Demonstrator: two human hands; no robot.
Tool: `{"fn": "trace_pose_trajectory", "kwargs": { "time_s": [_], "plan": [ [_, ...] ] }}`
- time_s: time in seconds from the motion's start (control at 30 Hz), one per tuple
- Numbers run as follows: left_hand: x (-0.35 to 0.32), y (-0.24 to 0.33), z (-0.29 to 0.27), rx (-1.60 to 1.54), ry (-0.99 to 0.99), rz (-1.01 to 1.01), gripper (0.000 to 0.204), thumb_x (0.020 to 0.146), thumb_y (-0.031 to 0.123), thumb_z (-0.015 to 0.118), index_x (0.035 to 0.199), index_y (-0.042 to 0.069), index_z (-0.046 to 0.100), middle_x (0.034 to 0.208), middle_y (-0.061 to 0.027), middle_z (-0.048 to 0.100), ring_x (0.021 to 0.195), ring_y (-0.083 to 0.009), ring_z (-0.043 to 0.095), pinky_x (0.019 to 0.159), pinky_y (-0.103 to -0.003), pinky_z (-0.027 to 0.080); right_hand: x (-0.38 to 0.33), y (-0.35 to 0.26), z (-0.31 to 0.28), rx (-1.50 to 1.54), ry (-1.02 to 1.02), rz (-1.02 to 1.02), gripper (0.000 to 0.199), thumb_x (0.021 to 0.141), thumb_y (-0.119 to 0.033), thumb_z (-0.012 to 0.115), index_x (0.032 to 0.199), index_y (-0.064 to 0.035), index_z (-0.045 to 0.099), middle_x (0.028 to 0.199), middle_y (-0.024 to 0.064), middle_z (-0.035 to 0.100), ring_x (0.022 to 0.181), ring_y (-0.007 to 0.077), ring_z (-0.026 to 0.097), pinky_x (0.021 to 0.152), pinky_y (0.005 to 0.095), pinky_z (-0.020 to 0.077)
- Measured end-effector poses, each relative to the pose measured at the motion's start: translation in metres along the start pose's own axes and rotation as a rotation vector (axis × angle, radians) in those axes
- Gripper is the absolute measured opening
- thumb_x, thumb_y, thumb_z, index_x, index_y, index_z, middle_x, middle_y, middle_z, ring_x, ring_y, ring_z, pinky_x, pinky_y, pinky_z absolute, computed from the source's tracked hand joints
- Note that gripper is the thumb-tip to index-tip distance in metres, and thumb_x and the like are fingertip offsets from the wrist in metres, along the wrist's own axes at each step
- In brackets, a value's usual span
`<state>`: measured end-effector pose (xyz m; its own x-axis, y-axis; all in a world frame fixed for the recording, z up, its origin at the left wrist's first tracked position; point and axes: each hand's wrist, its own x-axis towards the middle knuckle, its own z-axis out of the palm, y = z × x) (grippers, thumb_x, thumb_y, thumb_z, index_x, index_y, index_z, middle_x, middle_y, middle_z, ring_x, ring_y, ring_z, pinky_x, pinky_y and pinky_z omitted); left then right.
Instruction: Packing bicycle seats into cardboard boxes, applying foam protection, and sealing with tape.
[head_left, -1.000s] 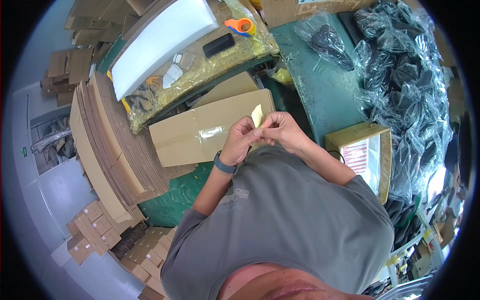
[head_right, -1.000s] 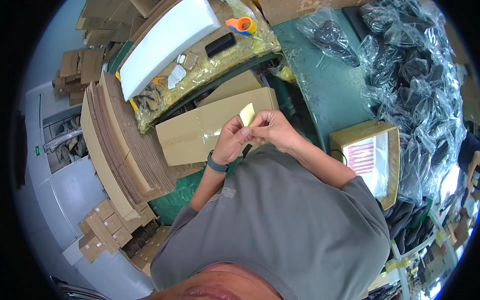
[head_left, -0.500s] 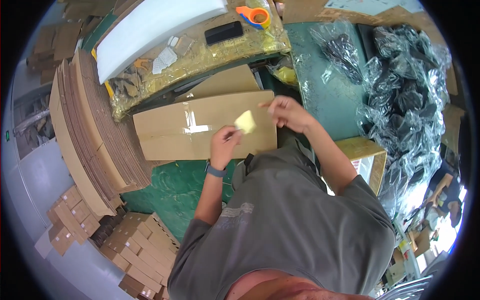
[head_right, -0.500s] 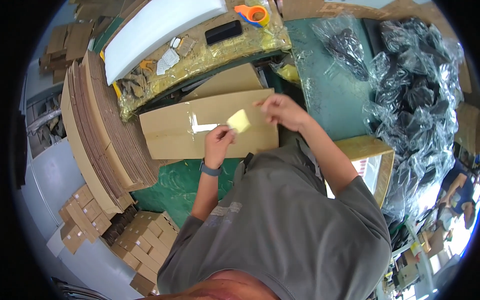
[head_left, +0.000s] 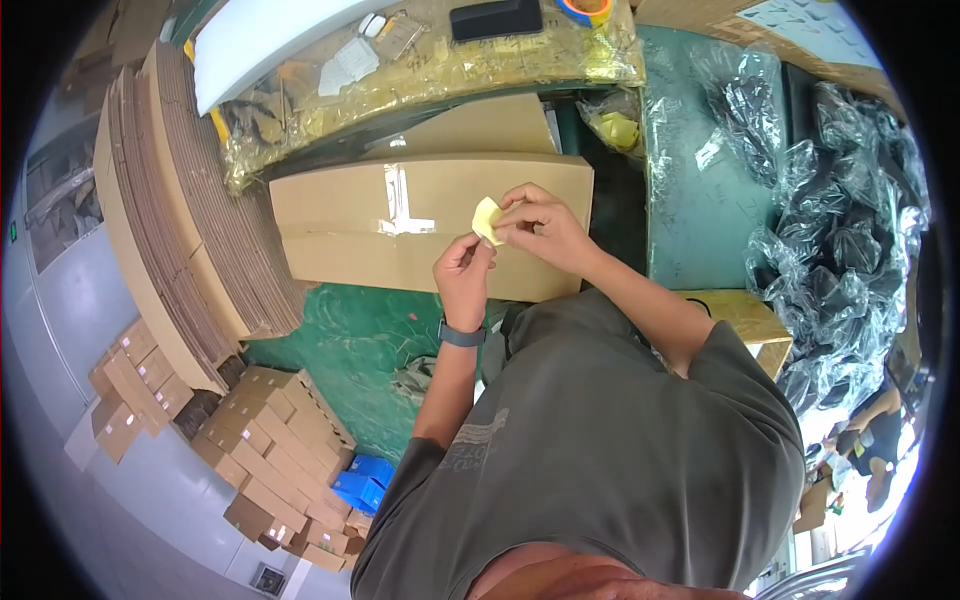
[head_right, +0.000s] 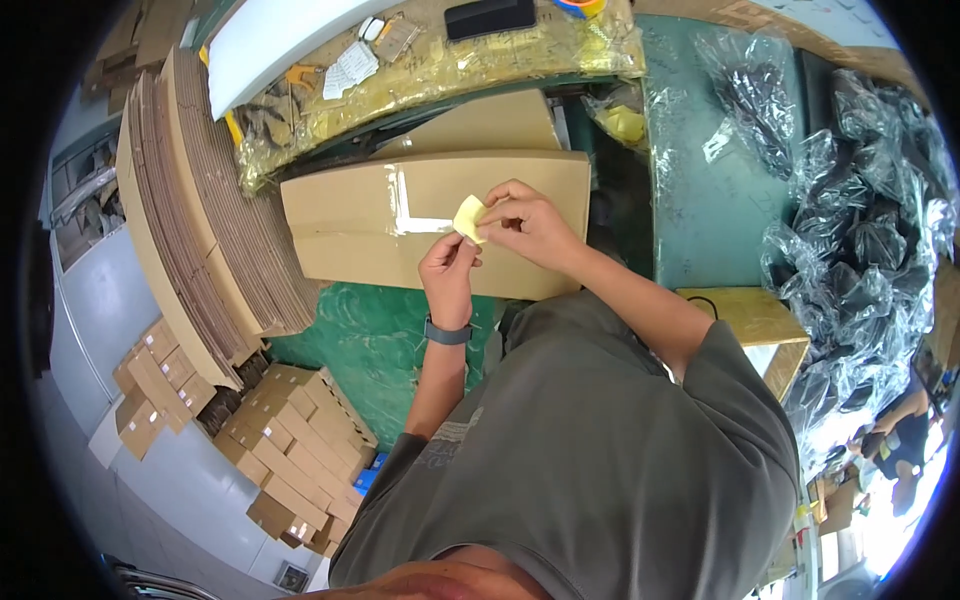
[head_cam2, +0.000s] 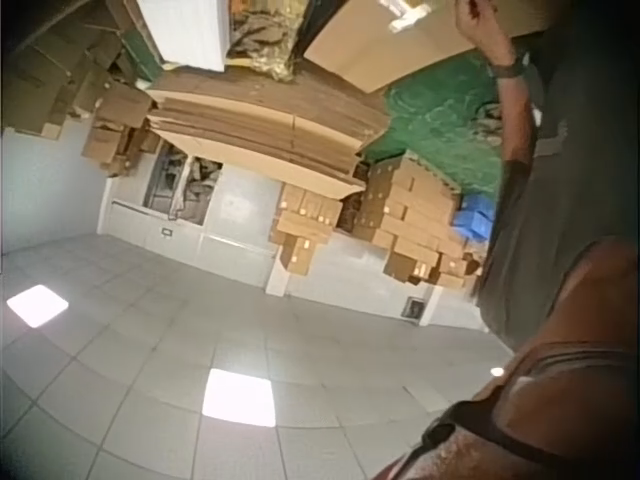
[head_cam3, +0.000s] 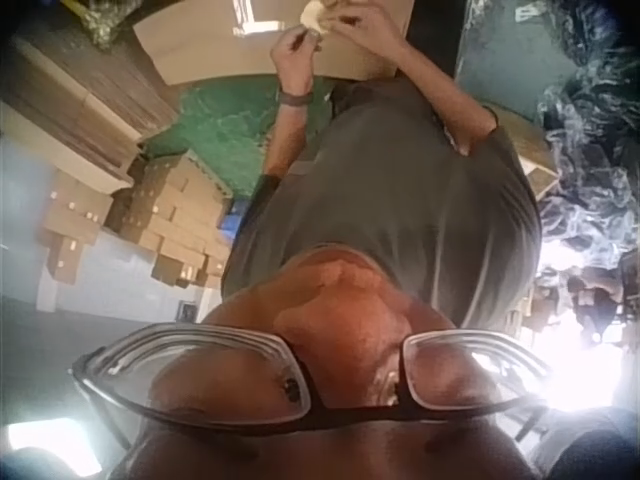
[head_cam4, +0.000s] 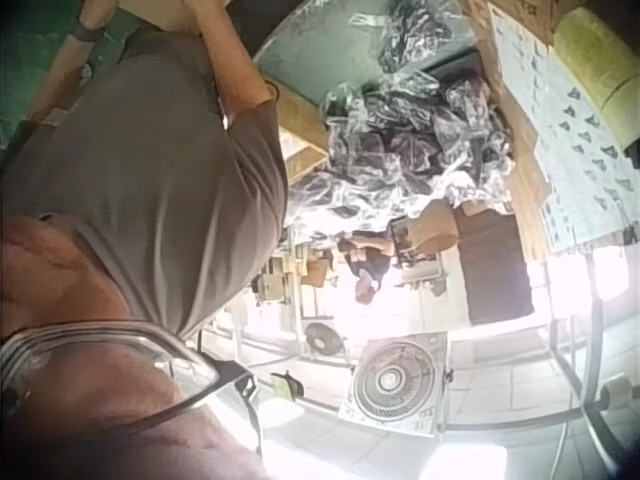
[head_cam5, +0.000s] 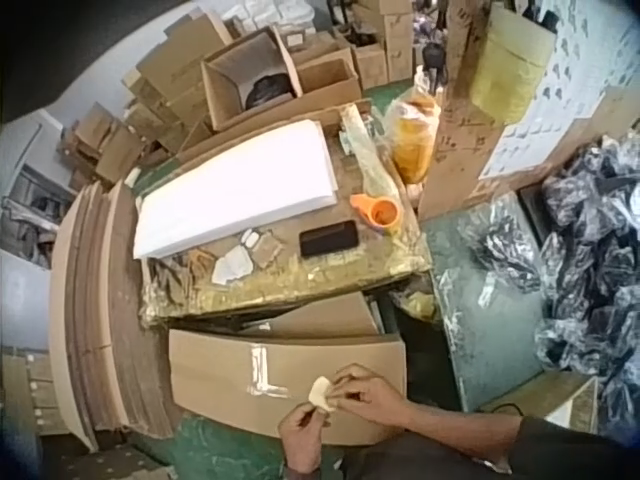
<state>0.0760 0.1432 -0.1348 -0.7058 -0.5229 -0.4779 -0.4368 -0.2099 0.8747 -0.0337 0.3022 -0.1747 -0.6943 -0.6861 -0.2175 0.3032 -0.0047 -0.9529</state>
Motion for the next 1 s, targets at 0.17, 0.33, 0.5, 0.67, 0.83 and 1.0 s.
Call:
{"fn": "trace_pose_trajectory", "kwargs": {
  "time_s": [0.17,0.33,0.5,0.67,0.83,1.0],
  "plan": [
    [0.000,0.002,0.012,0.030,-0.093,-0.038,0.017,0.098,0.009,0.075,0.111,-0.003,0.075,0.087,-0.0012,0.072,0.075,-0.0067,0.063,0.069,-0.023,0.052,-0.010,-0.022,-0.006,-0.189,0.110,-0.168,0.016,0.095,-0.006,0.074,0.109,-0.0006,0.079,0.127,0.0086,0.063,0.104,0.0180,0.065,0.088,0.0306,0.0525],
    [0.007,-0.013,0.004,0.014,-0.198,-0.109,0.018,0.099,0.011,0.076,0.110,-0.002,0.074,0.090,-0.0028,0.073,0.079,-0.0080,0.066,0.070,-0.024,0.052,0.000,0.000,-0.029,0.309,0.190,0.301,0.017,0.099,-0.013,0.072,0.099,0.0034,0.076,0.098,0.0041,0.069,0.065,0.0072,0.058,0.057,0.0230,0.0436],
    [-0.002,-0.027,-0.031,0.062,-0.046,-0.157,0.021,0.100,0.015,0.075,0.113,-0.001,0.072,0.093,-0.0043,0.073,0.083,-0.0093,0.067,0.070,-0.026,0.053,0.056,0.097,-0.109,-0.350,0.886,-0.037,0.015,0.099,-0.017,0.069,0.098,-0.0020,0.074,0.077,0.0130,0.073,0.068,0.0219,0.073,0.061,0.0360,0.0551],
    [0.006,-0.019,0.011,0.082,-0.150,-0.150,0.022,0.101,0.015,0.073,0.115,-0.002,0.072,0.089,-0.0052,0.073,0.080,-0.0100,0.069,0.066,-0.024,0.053,0.041,0.299,-0.289,-1.349,0.746,0.772,0.048,0.095,-0.013,0.056,0.134,0.0146,0.050,0.125,0.0376,0.066,0.108,0.0473,0.071,0.091,0.0497,0.0600],
    [-0.014,-0.008,0.006,0.453,-0.157,0.406,0.018,0.097,-0.002,0.068,0.114,-0.001,0.076,0.111,-0.0162,0.077,0.100,-0.0214,0.075,0.080,-0.031,0.059,0.044,0.125,-0.144,-1.049,0.510,0.207,0.055,0.099,-0.022,0.065,0.146,0.0022,0.052,0.122,0.0267,0.071,0.109,0.0380,0.072,0.088,0.0435,0.0599],
    [0.012,0.014,0.062,0.622,-0.764,0.767,0.029,0.086,-0.010,0.068,0.111,0.002,0.077,0.132,-0.0161,0.070,0.111,-0.0349,0.072,0.093,-0.041,0.060,-0.079,0.047,-0.092,0.658,0.038,0.532,0.030,0.100,-0.030,0.075,0.113,-0.0030,0.074,0.107,0.0055,0.075,0.099,0.0148,0.071,0.085,0.0323,0.0582]
  ]
}}
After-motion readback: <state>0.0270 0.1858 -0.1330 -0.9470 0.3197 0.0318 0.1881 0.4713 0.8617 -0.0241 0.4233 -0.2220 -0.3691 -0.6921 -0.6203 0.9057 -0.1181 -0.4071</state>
